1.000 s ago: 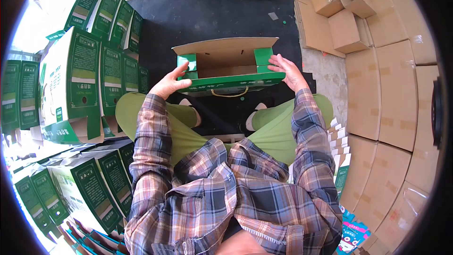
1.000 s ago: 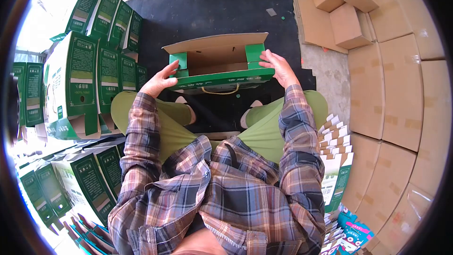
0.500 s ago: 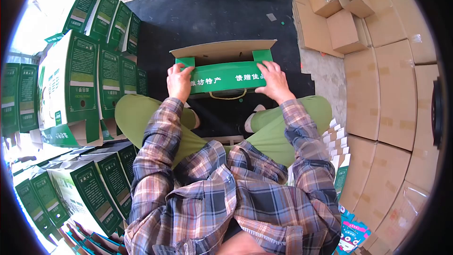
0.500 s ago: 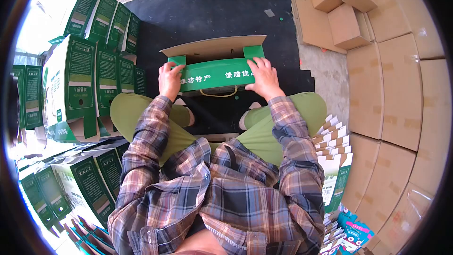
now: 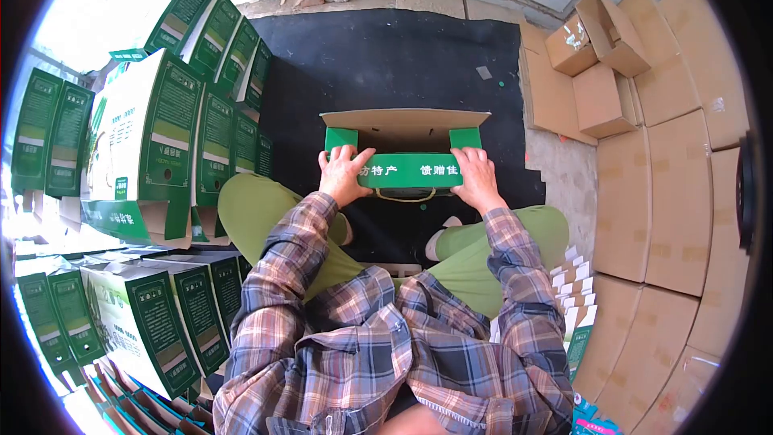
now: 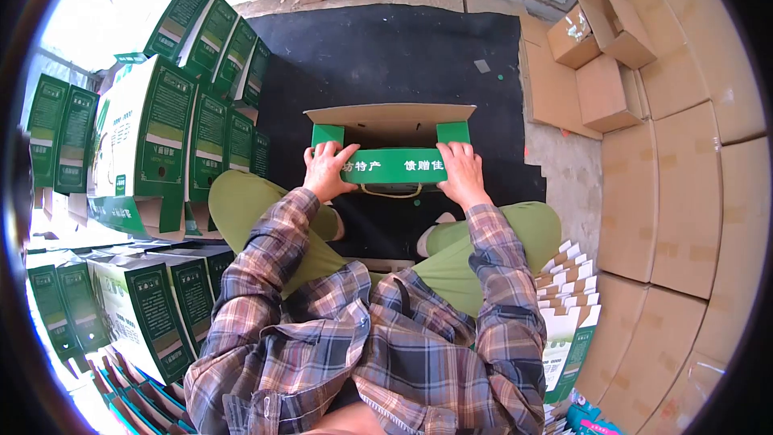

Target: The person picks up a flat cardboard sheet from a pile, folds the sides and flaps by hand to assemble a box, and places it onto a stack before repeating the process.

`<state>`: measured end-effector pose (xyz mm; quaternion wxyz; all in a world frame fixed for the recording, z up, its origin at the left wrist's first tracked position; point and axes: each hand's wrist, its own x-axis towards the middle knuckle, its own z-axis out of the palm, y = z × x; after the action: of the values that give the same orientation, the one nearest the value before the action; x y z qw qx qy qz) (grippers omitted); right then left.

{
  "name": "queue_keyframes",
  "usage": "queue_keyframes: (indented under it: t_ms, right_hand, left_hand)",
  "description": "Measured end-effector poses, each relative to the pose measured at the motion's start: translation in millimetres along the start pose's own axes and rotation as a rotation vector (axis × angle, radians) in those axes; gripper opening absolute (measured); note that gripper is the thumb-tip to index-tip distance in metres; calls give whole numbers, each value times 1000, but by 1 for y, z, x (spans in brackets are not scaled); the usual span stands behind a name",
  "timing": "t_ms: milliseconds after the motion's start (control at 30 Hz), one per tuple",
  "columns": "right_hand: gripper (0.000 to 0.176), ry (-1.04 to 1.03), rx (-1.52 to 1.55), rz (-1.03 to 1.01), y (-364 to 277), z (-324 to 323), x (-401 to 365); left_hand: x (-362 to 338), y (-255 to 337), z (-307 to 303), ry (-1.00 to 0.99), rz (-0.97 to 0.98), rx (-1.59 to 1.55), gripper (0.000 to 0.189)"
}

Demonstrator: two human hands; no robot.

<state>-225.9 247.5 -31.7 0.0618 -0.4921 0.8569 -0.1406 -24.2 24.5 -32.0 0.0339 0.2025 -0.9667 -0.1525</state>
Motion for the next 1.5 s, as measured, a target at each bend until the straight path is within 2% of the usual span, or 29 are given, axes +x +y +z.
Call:
queue_keyframes:
  t_ms: [67,200,333,633,733,800,867,967,1000,1100,1167,1267,1300,1367,1400,1433,1467,1500]
  right_hand:
    - [73,-27,1,-3,-2,-1,1]
    - [95,-166,-101,63,-8,14,-2]
    - [98,-206,-111,81,-9,19,0]
    - [100,-219,-101,83,-17,8,1]
    - [92,-269,-37,110,-7,-5,-5]
    - [76,-83,78,30,19,-7,-2]
    - [61,7,231,43,41,-25,-1]
    - [52,115,384,138,67,-55,-13]
    - [49,158,500,182,71,-65,-18]
    - [45,215,510,240,107,-72,-35]
    - [41,276,639,408,127,-70,-46]
    - [40,317,770,438,149,-61,-53]
    - [40,315,774,432,148,-60,-51]
    - [40,275,792,540,125,-74,-50]
    - [40,276,797,532,122,-75,-49]
    - [40,262,791,541,120,-75,-47]
    - [40,246,785,549,119,-75,-46]
    - [40,243,787,542,121,-73,-45]
  left_hand:
    - [1,-5,6,22,46,-25,85]
    - [1,-10,17,35,113,-10,89]
    - [3,-8,14,-22,233,-20,92]
    - [-1,-5,17,-56,240,15,81]
    - [-7,-1,18,-39,183,-109,76]
    - [-6,0,16,-35,157,-117,75]
    - [-5,0,12,-35,133,-123,75]
    - [-3,-3,6,28,-31,-262,79]
    - [-1,-4,1,33,-34,-259,79]
    - [5,-3,-6,246,-184,-560,84]
    - [8,3,-31,371,-188,-698,85]
    - [6,17,-99,528,-217,-940,85]
    - [7,16,-116,615,-187,-969,80]
    - [3,15,-160,722,-112,-1201,71]
    - [-5,17,-190,742,-26,-1366,66]
    - [-16,19,-218,794,-51,-1393,59]
    - [-26,18,-242,871,-46,-1455,66]
    - [-35,7,-260,933,-32,-1431,61]
